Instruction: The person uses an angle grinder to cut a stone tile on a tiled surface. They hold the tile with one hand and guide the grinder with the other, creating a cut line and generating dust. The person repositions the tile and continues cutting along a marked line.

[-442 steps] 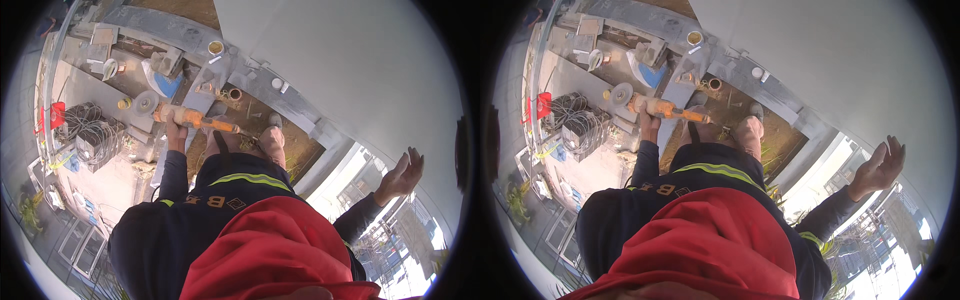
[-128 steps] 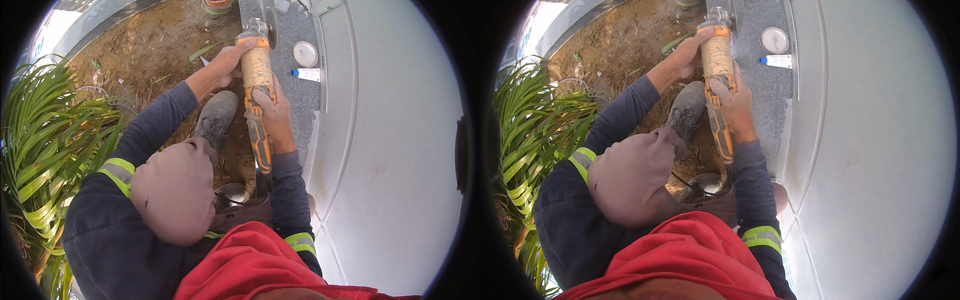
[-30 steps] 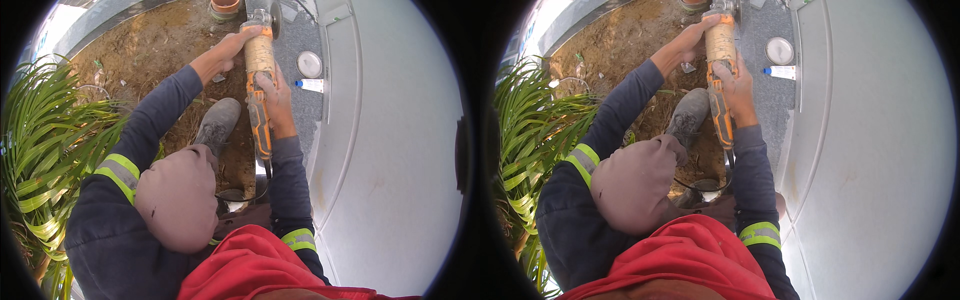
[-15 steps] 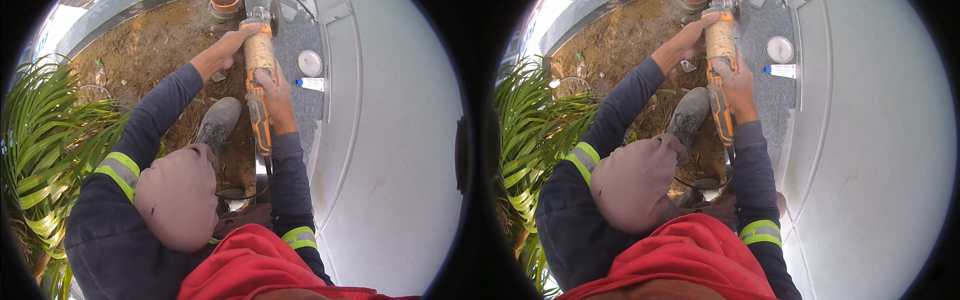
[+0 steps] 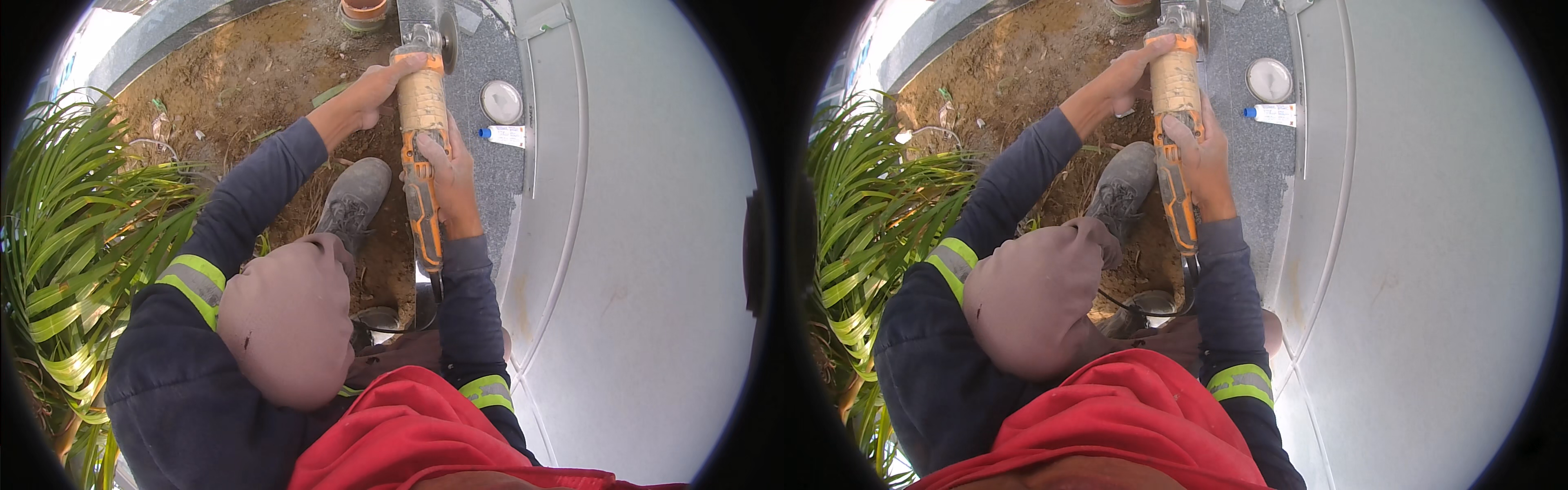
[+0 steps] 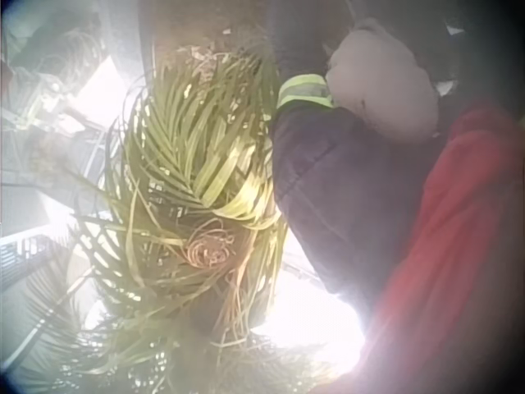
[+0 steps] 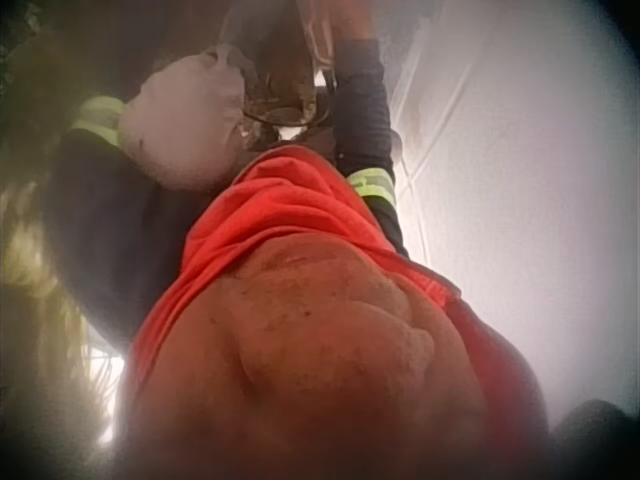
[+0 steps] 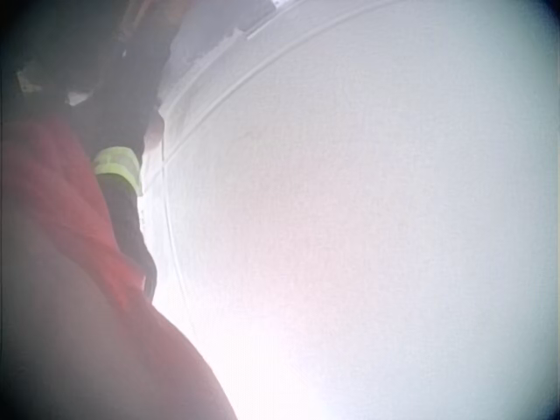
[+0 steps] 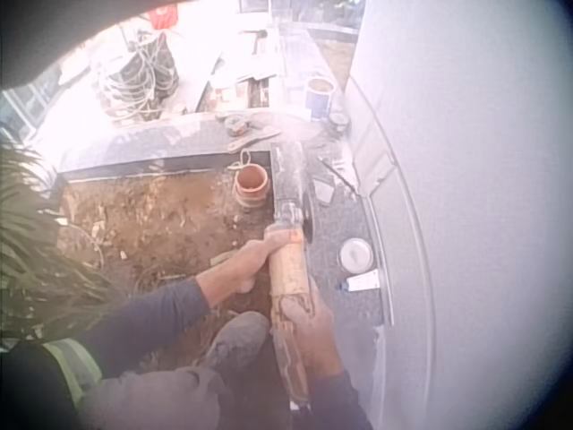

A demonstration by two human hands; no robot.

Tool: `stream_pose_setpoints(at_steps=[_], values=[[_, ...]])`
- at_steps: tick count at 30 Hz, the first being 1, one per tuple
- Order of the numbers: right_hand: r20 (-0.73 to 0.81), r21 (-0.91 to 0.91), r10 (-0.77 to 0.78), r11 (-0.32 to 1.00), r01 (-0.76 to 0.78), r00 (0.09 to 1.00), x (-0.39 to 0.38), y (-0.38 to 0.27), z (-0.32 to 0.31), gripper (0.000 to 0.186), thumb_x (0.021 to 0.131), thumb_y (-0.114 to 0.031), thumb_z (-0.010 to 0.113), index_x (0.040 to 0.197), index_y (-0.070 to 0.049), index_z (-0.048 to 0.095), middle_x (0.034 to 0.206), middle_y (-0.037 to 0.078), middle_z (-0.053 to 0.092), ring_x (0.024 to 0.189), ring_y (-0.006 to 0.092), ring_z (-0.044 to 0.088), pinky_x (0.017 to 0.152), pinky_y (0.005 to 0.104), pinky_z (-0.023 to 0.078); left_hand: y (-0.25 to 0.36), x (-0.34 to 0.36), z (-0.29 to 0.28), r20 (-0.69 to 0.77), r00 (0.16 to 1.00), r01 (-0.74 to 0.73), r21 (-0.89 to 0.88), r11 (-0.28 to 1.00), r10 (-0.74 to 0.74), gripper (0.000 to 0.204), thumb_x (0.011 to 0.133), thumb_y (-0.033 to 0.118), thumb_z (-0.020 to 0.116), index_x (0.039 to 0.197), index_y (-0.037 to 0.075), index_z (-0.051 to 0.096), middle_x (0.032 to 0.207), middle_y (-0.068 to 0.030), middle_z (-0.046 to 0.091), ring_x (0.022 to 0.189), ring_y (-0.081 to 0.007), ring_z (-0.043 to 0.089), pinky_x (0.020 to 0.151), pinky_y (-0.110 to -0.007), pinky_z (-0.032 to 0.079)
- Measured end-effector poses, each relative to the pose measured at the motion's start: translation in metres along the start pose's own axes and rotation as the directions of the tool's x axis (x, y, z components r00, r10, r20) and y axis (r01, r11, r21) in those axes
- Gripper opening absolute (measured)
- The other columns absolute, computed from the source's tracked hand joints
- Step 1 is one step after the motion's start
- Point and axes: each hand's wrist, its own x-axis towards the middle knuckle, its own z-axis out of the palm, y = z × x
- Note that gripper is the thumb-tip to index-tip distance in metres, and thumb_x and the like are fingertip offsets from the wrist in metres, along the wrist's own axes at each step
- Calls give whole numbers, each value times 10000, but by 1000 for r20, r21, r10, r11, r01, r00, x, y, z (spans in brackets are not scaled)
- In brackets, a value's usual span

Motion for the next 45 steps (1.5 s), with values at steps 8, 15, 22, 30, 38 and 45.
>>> stream_pose_setpoints(at_steps=[8,15,22,30,38,45], values=[[27,-43,-45,998,47,999,19,10,-3,690,982,-301,674,1546,7,425,1177,110,654,878,126,684,678,290,603,5,12,-3,-23,999,-22,-15,1000,22,820,892,688,698,1333,-2,653,1272,-194,677,1208,-342,636,1055,-598,438],[21,-25,-70,997,70,997,26,16,-3,693,986,-291,679,1555,4,415,1180,111,658,862,128,694,662,291,608,12,9,-2,-26,998,-59,-17,998,59,806,887,689,707,1308,3,668,1234,-184,693,1162,-331,669,1057,-582,453],[17,-1,-59,998,59,998,28,19,-4,740,986,-275,689,1591,3,368,1203,122,661,886,133,705,659,295,619,12,10,-3,-32,997,-73,13,997,73,832,874,715,699,1310,7,670,1248,-192,683,1201,-342,647,1071,-609,426],[21,44,-1,999,0,1000,23,7,1,857,940,-322,740,1592,77,352,1331,170,627,1136,193,665,929,331,568,15,6,-1,-48,996,-68,23,997,69,841,882,705,697,1326,-8,662,1246,-199,680,1209,-352,636,1067,-609,425],[19,41,-5,999,4,1000,24,8,1,841,941,-302,738,1587,78,357,1329,167,627,1131,189,663,924,328,567,14,8,-3,-46,997,-57,25,998,59,851,885,706,695,1326,-21,661,1269,-203,674,1220,-355,626,1097,-622,393],[11,20,-14,1000,14,1000,23,7,1,835,944,-314,738,1581,81,370,1314,163,637,1122,185,664,930,326,561,15,8,-2,-46,996,-69,27,997,70,851,884,707,698,1322,-22,663,1262,-198,682,1196,-360,646,1088,-613,410]])
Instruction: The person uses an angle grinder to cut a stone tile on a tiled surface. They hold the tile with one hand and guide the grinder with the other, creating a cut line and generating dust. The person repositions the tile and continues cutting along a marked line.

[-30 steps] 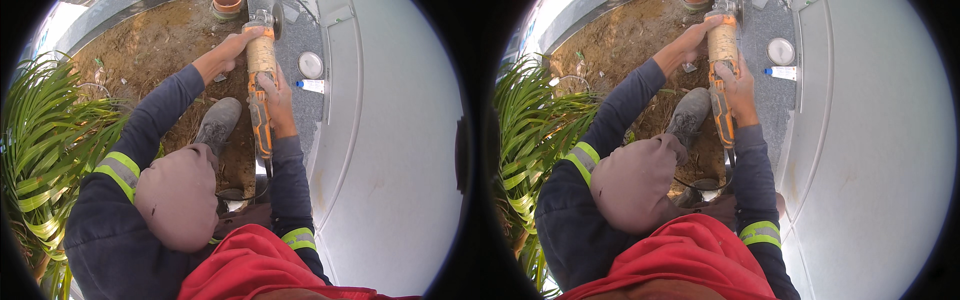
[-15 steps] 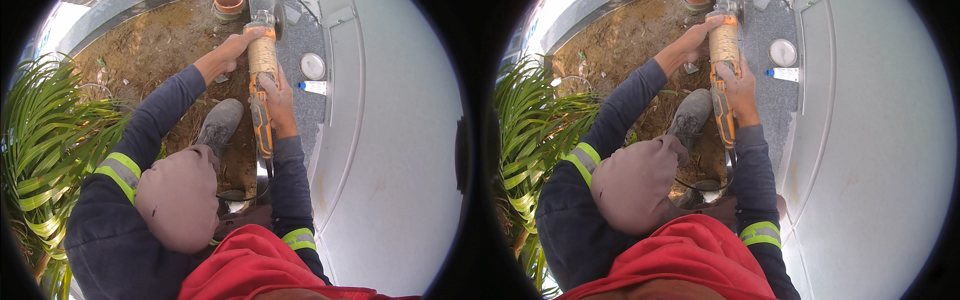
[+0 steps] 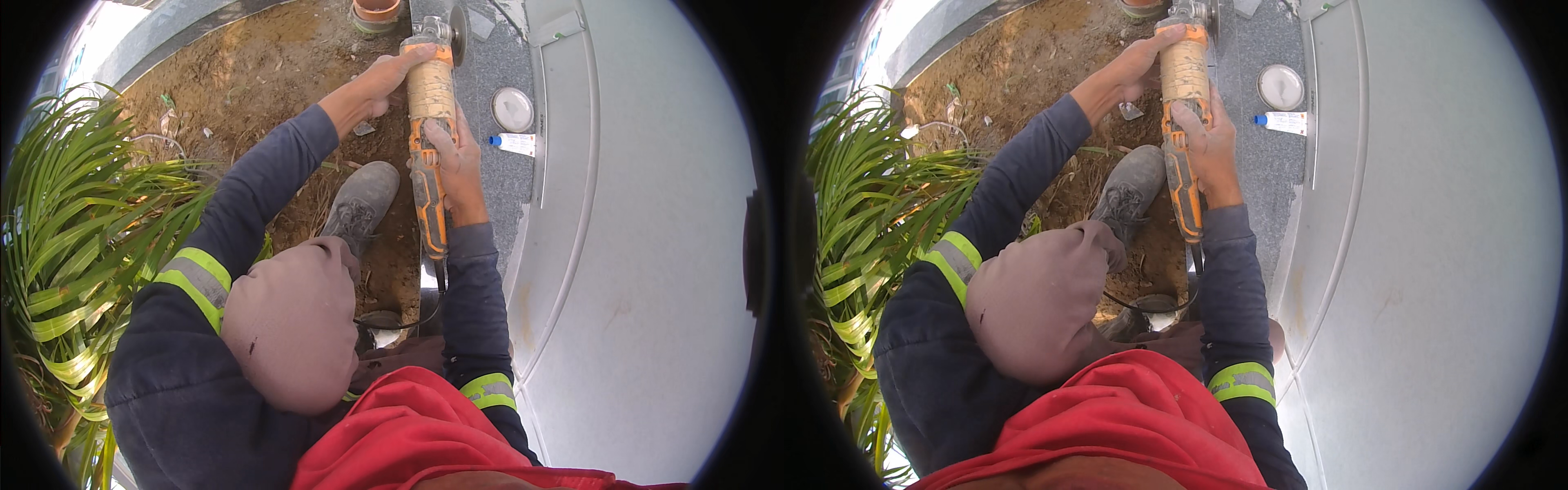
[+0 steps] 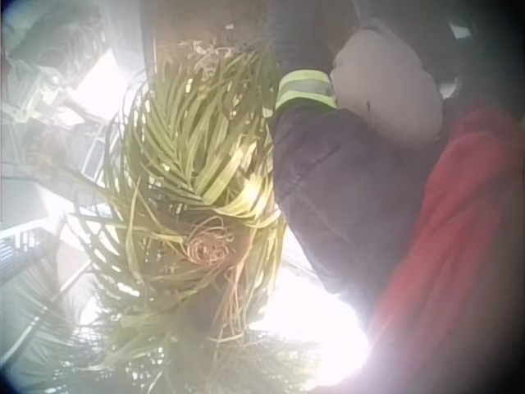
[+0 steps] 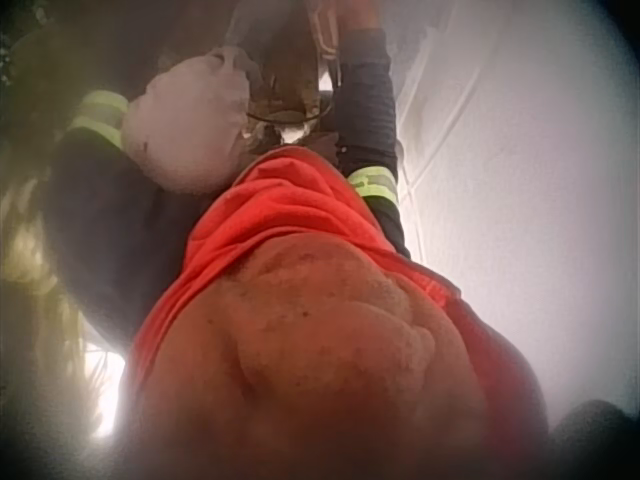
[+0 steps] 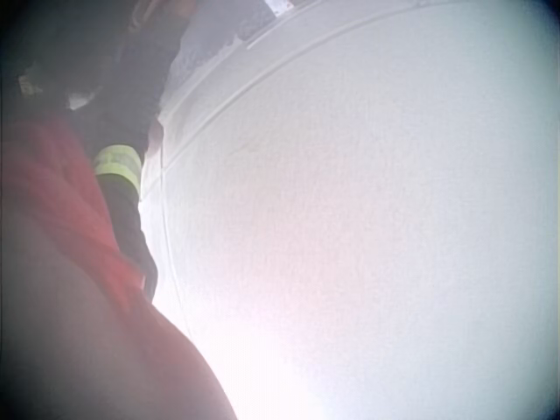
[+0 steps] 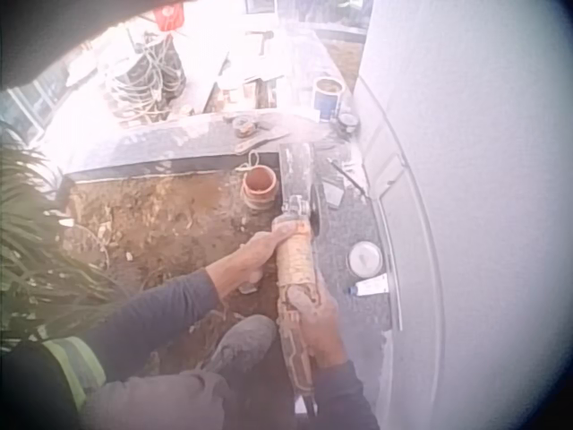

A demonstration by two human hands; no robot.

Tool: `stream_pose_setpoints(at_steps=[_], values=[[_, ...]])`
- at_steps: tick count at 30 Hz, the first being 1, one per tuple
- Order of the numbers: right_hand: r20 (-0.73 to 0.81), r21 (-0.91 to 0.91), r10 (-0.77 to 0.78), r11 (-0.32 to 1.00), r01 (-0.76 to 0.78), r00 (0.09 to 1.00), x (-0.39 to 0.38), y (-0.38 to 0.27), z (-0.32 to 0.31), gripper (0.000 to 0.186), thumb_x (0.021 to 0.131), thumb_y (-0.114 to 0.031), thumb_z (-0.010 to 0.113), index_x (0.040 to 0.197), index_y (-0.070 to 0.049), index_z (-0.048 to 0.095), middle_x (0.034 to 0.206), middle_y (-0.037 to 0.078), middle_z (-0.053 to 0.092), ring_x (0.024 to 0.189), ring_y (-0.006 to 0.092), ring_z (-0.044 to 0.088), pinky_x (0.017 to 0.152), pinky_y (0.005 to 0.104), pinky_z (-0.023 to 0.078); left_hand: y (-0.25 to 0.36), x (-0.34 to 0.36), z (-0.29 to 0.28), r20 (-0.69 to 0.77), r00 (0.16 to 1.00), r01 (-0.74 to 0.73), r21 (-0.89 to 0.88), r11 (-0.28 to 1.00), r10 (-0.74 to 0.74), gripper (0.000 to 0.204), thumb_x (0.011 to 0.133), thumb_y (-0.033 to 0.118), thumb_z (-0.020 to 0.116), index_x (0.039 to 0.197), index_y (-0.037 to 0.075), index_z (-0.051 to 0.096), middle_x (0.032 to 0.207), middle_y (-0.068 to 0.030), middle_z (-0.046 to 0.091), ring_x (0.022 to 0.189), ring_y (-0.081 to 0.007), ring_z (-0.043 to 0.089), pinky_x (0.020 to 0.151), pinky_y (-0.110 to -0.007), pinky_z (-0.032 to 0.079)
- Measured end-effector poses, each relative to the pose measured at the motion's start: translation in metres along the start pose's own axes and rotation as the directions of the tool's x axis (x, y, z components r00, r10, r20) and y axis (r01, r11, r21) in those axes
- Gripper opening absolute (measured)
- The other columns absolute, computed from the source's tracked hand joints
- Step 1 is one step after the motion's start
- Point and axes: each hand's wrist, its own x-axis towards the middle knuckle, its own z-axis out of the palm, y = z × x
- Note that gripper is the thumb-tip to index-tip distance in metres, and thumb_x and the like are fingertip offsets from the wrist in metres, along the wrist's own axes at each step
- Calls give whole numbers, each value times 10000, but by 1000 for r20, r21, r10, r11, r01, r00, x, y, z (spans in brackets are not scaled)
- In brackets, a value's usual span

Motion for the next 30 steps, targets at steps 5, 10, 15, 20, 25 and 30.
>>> stream_pose_setpoints(at_steps=[5,10,15,20,25,30], values=[[-2,-42,-29,999,29,1000,3,7,-3,824,948,-321,736,1572,86,383,1317,164,639,1135,187,657,939,331,555,1,-2,1,-12,1000,4,-5,1000,-4,839,885,703,700,1311,-20,665,1245,-194,689,1174,-356,666,1084,-604,428],[-5,-19,-38,999,38,999,1,5,-1,802,951,-327,735,1559,81,409,1304,158,648,1137,185,655,946,328,549,3,-2,0,-6,1000,11,-5,1000,-11,823,889,685,708,1308,-22,660,1242,-198,687,1178,-345,666,1074,-588,447],[-9,-36,-28,999,28,1000,-3,-1,2,780,948,-321,734,1551,69,429,1296,154,654,1137,187,655,953,333,544,-1,-2,4,-12,999,30,-68,997,-31,810,893,681,704,1324,-4,656,1259,-196,680,1193,-345,650,1077,-591,435],[2,-67,-34,997,34,999,-8,-1,-1,758,956,-304,714,1558,51,420,1268,148,653,1065,172,663,874,321,559,-6,-2,2,15,998,57,-58,997,-57,802,898,687,691,1332,13,658,1275,-186,675,1219,-339,626,1086,-601,402],[4,-101,-33,994,34,999,-14,-1,-2,736,965,-282,690,1574,12,398,1195,123,657,880,133,693,670,288,605,-11,-5,1,18,996,93,-45,995,-92,827,888,701,687,1341,9,653,1290,-190,663,1244,-336,600,1078,-604,389],[-37,-69,5,998,-8,999,-13,-5,2,785,947,-320,718,1556,76,421,1310,162,646,1143,193,650,963,336,534,-7,-3,3,29,997,77,-52,996,-75,851,878,708,690,1345,-3,646,1292,-200,659,1235,-349,599,1083,-607,375]])
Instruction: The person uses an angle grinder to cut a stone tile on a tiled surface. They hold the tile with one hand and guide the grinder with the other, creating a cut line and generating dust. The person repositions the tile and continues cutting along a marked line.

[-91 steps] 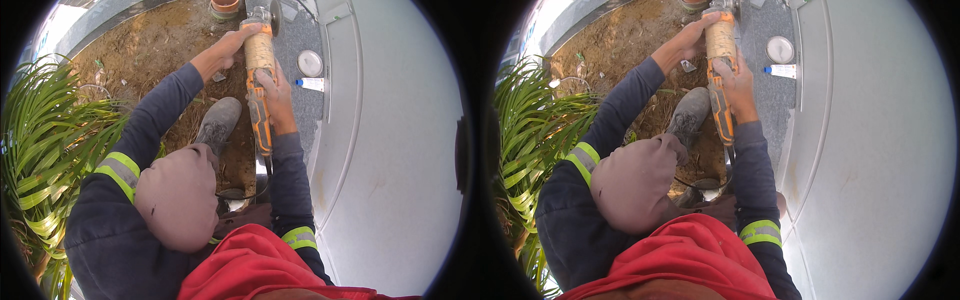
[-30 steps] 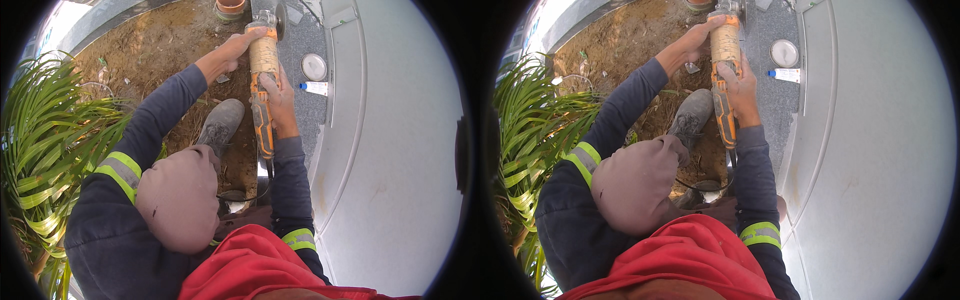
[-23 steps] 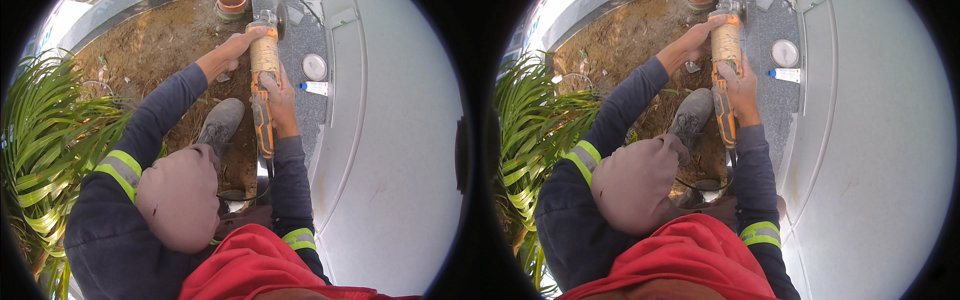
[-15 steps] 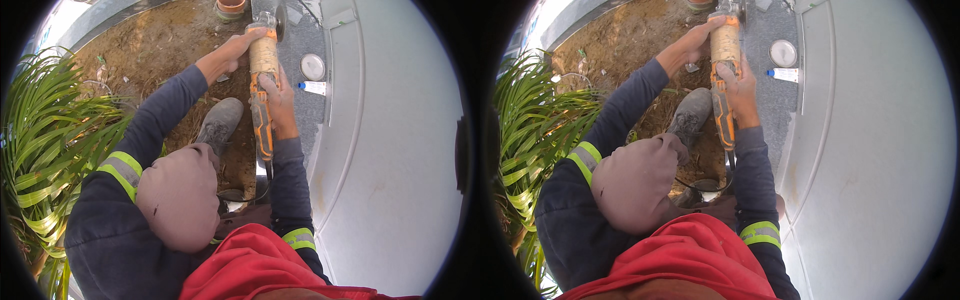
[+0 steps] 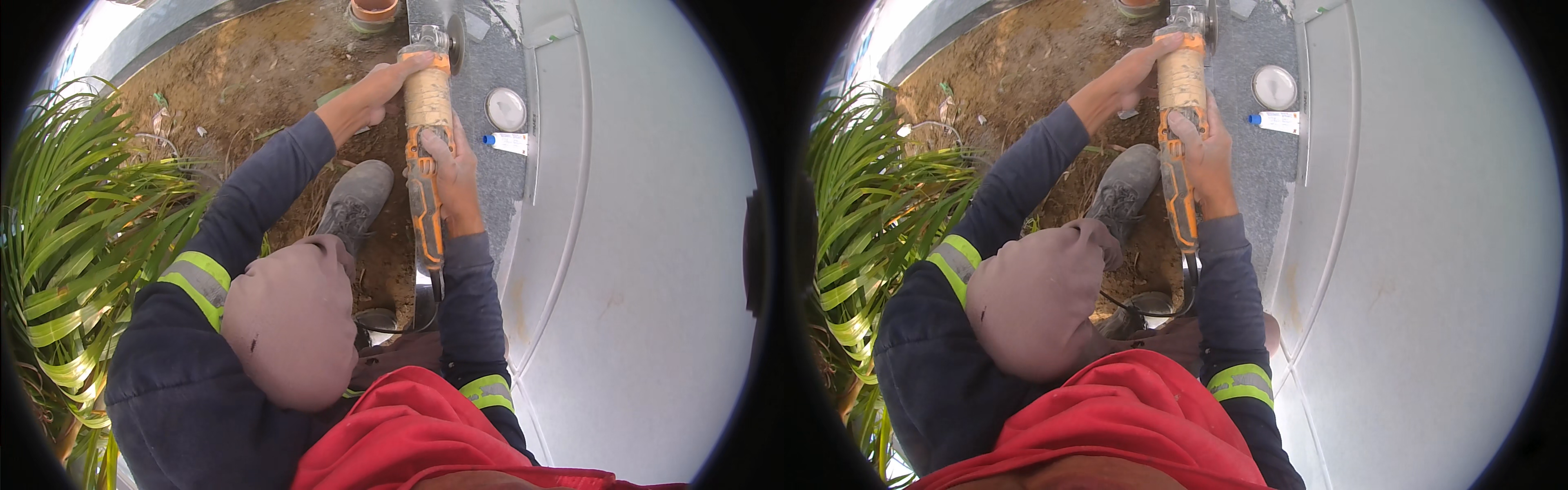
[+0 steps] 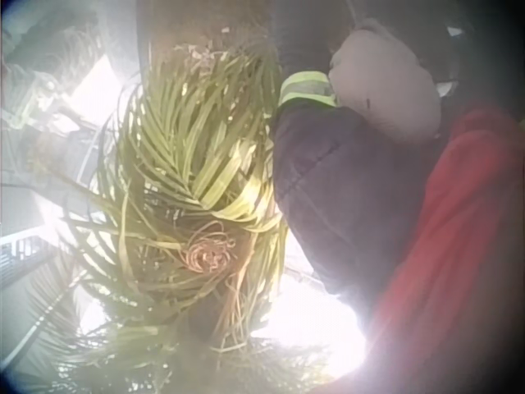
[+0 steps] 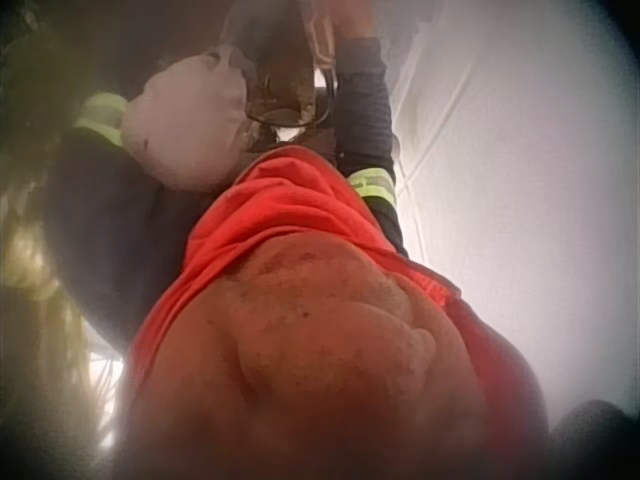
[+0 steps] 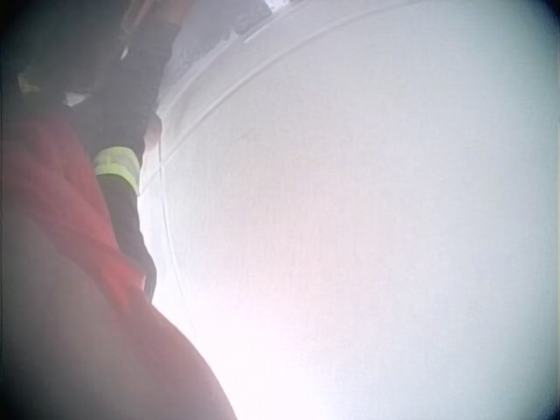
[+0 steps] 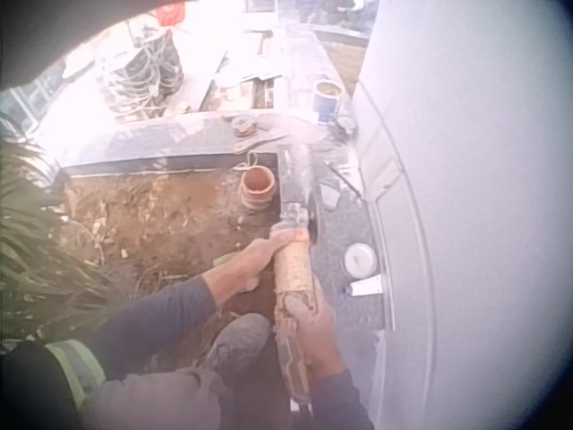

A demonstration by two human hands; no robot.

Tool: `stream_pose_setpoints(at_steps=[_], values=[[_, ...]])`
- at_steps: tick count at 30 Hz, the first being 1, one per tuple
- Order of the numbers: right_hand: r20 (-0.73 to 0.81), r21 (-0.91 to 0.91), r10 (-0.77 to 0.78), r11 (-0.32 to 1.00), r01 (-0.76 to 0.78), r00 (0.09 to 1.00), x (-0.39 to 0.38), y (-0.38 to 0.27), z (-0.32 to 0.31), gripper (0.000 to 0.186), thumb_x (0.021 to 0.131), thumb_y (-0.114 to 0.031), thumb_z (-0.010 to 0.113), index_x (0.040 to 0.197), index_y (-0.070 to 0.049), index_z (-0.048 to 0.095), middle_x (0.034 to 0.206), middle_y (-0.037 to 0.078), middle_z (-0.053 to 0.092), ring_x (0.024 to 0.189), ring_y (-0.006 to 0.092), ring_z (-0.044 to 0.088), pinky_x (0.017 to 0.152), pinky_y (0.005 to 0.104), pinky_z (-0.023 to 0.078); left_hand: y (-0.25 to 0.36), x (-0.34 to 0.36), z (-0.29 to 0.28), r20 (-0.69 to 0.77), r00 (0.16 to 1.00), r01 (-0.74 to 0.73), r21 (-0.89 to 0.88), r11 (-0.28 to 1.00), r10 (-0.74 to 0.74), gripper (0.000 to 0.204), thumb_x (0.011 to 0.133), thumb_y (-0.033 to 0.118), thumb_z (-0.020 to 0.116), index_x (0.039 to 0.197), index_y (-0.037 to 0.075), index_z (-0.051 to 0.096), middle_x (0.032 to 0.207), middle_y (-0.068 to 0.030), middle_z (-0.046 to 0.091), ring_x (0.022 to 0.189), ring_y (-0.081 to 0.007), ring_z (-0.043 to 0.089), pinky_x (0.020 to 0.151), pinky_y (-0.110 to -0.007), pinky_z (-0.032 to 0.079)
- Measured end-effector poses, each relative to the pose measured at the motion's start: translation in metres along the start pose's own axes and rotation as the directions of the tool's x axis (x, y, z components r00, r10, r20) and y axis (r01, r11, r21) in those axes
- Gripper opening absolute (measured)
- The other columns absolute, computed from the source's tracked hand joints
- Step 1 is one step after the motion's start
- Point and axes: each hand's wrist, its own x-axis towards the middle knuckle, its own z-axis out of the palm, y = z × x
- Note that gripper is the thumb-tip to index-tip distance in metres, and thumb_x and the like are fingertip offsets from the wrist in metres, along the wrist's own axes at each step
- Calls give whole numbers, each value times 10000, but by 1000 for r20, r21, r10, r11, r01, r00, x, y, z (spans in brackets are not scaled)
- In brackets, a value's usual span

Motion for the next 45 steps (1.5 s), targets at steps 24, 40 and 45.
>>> stream_pose_setpoints(at_steps=[24,40,45], values=[[58,-17,-84,996,85,995,17,14,-5,701,976,-256,685,1564,8,407,1135,110,666,814,126,701,641,286,616,-4,13,-10,11,999,-30,-14,999,31,874,878,696,700,1379,-15,621,1320,-232,639,1285,-410,575,1124,-651,350],[17,61,-5,998,4,1000,12,5,0,807,928,-303,764,1557,71,423,1278,136,655,1082,158,661,886,308,561,1,9,-6,-16,1000,-21,-17,1000,21,820,900,686,690,1352,3,646,1312,-220,655,1284,-418,588,1127,-651,347],[22,67,-18,998,16,1000,12,3,0,790,931,-303,762,1548,67,436,1268,126,657,1074,152,657,886,303,556,1,9,-5,8,999,-34,-10,999,34,841,898,703,679,1370,8,636,1342,-233,635,1311,-430,565,1136,-667,326]])
